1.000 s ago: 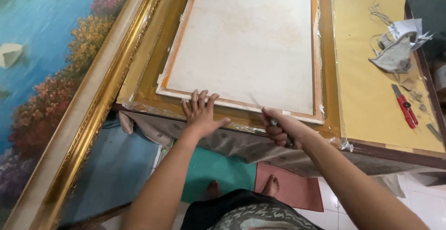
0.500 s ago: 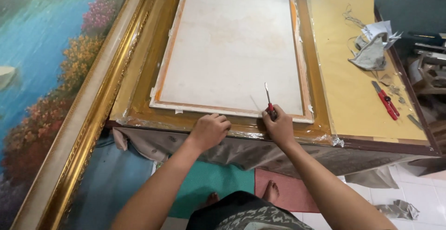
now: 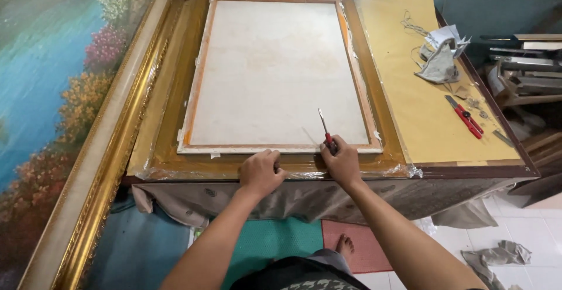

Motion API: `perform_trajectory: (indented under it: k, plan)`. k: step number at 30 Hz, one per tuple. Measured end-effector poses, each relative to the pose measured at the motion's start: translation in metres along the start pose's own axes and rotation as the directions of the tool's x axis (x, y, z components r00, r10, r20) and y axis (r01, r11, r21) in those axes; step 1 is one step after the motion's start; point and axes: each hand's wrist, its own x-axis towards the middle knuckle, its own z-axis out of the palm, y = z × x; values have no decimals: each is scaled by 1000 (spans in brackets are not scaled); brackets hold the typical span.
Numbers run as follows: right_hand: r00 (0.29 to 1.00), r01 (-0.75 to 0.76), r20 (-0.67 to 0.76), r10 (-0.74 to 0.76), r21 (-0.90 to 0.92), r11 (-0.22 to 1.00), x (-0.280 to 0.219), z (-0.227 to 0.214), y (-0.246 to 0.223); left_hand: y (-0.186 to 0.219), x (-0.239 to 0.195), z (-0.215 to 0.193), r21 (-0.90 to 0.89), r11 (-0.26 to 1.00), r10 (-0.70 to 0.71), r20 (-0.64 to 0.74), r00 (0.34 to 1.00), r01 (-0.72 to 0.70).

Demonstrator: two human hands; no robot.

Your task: Trimming excess plastic wrap from a framed canvas using a utility knife and then wiping the frame clean with a cloth.

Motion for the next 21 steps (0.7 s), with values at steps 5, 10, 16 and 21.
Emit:
perform_trajectory:
  k: [5,10,16,21]
  plan:
    - [999,27,-21,-27,44,999,1,0,-3,-6,0,-2,-36,997,65,11,998,-64]
    - [998,63,-26,-62,29,998,-1,2,2,-14,-2,9,-51,995,88,-12,996,-89]
    - [997,65,-31,-65,13,998,-1,0,1,-30,-3,46,-144,986,51,-184,982,-78]
    - [997,62,-36,-62,9,998,0,1,1,-26,-5,36,-134,974,144,-248,958,-181]
